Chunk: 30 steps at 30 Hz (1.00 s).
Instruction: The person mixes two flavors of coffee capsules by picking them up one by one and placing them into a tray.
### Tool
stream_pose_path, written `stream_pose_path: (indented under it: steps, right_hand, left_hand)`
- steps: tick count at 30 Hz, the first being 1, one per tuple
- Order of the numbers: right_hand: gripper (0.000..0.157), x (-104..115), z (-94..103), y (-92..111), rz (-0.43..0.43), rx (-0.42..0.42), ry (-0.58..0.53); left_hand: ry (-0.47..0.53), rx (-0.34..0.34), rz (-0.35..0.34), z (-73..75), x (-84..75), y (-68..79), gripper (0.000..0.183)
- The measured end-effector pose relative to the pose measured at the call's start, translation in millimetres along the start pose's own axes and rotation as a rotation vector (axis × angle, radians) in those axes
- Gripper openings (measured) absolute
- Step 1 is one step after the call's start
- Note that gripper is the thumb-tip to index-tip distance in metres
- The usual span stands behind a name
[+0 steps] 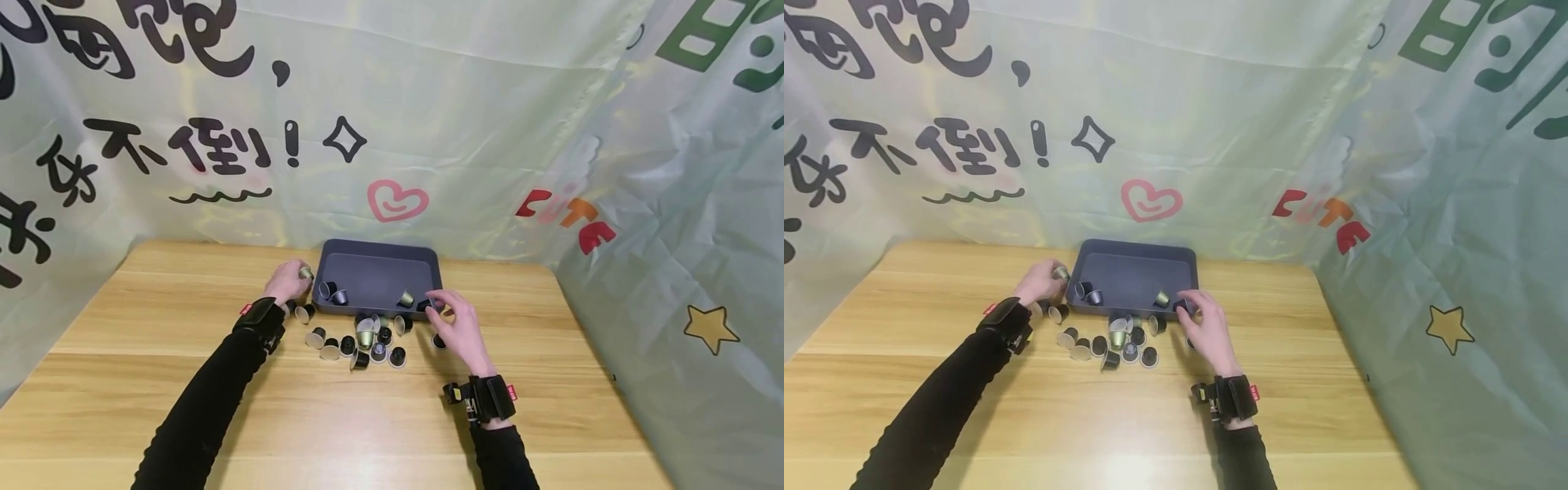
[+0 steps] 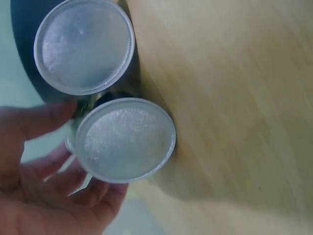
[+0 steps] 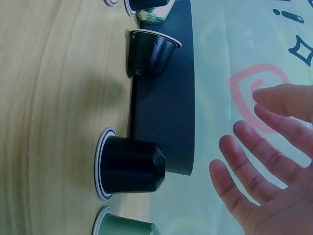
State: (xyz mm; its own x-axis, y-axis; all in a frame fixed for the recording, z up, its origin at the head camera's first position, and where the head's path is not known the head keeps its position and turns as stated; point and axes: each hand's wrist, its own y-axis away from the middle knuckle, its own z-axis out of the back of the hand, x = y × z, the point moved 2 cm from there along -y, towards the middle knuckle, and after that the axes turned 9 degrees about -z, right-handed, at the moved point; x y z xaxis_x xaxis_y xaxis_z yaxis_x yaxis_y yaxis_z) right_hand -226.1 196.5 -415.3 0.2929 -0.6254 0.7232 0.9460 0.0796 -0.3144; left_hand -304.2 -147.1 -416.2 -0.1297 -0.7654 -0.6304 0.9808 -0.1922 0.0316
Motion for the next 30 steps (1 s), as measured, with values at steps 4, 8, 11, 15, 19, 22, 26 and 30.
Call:
stream_pose_path:
  steps: [4,8,11,15,19,22,26,30]
  right_hand:
    - [0.029,1,0.8,-1,0.01,0.0,-0.008]
    - [0.03,2,0.1,-3,0.019,0.005,-0.007]
    - [0.03,2,-0.8,-2,0.017,0.003,-0.002]
    - [0.029,3,-1.8,-1,0.007,0.007,-0.004]
    - [0.029,2,-3.1,-1,0.002,0.018,-0.007]
    - [0.028,2,-3.0,0,0.0,0.021,-0.01]
    - [0.029,1,-2.7,0,-0.007,0.015,-0.005]
    - [0.03,0,-2.4,0,-0.017,0.011,0.004]
  left_hand:
    - [0.006,-0.134,-0.059,1.7,-9.7,5.5,0.035]
    - [0.001,-0.237,-0.15,-0.2,-28.1,10.4,0.032]
    - [-0.021,-0.242,-0.206,-5.6,-40.6,13.6,0.022]
    - [-0.061,-0.207,-0.259,-15.1,-51.0,16.0,0.012]
    - [-0.076,-0.191,-0.311,-21.8,-56.3,17.7,0.025]
    - [-0.063,-0.185,-0.346,-24.1,-59.0,18.5,0.036]
    - [-0.038,-0.17,-0.366,-26.1,-60.6,19.6,0.039]
    - [-0.03,-0.133,-0.366,-29.1,-61.3,20.7,0.038]
